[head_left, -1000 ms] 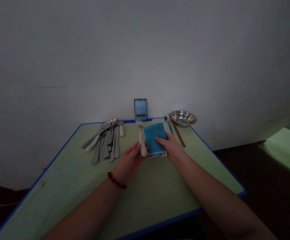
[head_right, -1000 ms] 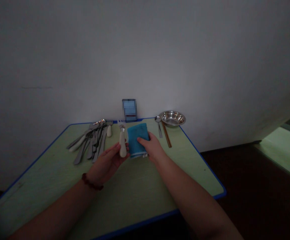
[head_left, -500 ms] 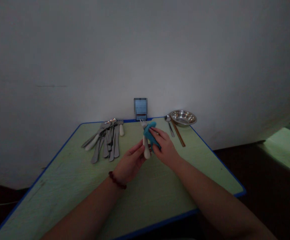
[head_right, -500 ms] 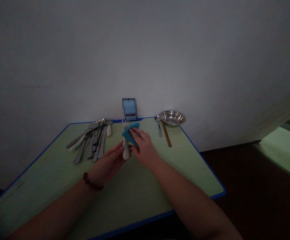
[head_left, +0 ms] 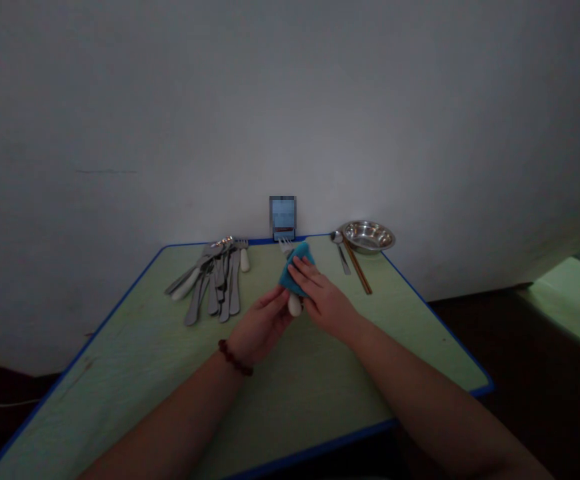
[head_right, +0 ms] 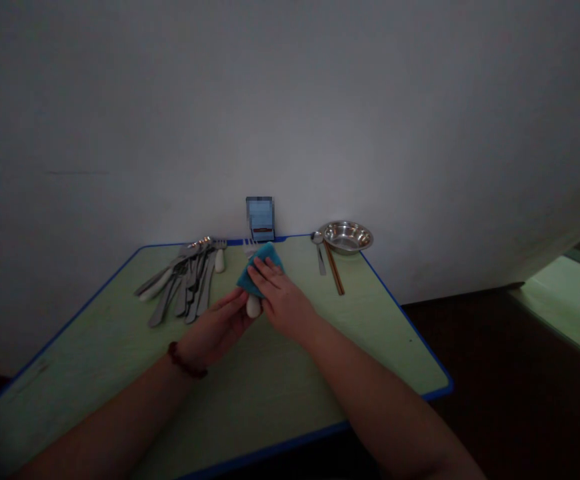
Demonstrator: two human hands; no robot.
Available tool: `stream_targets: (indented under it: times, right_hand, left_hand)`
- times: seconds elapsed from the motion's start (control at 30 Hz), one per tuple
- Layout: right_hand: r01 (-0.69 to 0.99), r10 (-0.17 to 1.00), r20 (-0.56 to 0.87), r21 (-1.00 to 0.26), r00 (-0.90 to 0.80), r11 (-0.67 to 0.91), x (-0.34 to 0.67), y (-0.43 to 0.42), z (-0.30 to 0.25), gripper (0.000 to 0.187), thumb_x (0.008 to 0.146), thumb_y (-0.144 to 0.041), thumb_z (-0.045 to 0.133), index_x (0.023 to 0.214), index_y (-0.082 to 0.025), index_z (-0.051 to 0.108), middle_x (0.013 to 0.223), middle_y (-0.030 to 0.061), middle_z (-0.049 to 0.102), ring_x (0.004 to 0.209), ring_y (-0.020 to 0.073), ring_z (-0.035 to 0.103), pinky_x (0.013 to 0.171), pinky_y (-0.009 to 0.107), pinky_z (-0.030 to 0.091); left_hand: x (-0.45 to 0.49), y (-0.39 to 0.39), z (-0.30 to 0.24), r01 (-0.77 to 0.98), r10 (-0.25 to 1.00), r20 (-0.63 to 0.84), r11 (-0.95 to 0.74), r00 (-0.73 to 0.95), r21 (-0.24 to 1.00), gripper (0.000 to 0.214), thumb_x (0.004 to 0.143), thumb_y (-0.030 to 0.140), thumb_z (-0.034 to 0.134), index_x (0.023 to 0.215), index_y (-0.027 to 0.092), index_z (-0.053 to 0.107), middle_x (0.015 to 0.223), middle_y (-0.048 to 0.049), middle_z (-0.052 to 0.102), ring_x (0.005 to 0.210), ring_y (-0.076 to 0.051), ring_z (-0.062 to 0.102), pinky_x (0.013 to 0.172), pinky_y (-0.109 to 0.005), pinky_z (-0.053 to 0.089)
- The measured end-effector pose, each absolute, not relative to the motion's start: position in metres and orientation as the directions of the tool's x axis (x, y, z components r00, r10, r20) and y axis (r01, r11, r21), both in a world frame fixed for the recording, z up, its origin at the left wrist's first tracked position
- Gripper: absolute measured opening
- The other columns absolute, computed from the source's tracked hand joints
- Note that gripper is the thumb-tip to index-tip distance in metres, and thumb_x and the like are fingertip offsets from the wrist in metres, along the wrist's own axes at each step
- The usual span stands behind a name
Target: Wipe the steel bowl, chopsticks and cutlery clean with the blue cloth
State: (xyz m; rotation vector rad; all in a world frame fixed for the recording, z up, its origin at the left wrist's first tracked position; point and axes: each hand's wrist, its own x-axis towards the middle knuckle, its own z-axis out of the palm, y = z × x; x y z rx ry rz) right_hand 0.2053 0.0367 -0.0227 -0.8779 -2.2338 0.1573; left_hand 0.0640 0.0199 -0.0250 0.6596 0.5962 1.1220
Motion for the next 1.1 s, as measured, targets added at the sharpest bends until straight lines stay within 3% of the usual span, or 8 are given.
stream_targets:
  times: [0.57,0.7,1.1]
  right_hand:
    - [0.454,0.613,0.552,-0.412,-0.566,0.790,0.2021,0.0333,-0.0227,0.060,0.071,-0.003,0.033,0.129,-0.018,0.028,0.136,0.0057,0.028,0.127,0.0151,0.017,0.103,0.040,0.021]
    - [0.446,0.611,0.549,-0.417,-0.571,0.792,0.2022,0.0324,-0.0221,0.059,0.070,-0.002,0.033,0.127,-0.015,0.031,0.135,0.0075,0.030,0.127,0.0149,0.018,0.104,0.040,0.021]
    - [0.429,0.596,0.549,-0.413,-0.586,0.803,0.2011,0.0307,-0.0227,0.062,0.070,-0.002,0.034,0.128,-0.022,0.028,0.133,0.0034,0.033,0.126,0.0153,0.022,0.103,0.042,0.024]
  left_hand:
    - [0.0609,0.0236,-0.0230,-0.631,0.960,-0.036,0.209,0.276,0.747,0.028,0.074,0.016,0.053,0.100,0.024,0.060,0.108,-0.0006,0.059,0.083,-0.008,0.055,0.073,-0.017,0.043]
    - [0.0584,0.0249,-0.0251,-0.630,0.964,-0.054,0.214,0.262,0.746,0.026,0.075,0.015,0.052,0.098,0.024,0.061,0.107,-0.0003,0.060,0.083,-0.008,0.056,0.072,-0.017,0.044]
    - [0.0560,0.0254,-0.0213,-0.699,0.973,-0.084,0.214,0.215,0.683,0.025,0.076,0.010,0.049,0.095,0.018,0.062,0.100,-0.0012,0.063,0.087,-0.009,0.057,0.077,-0.017,0.044]
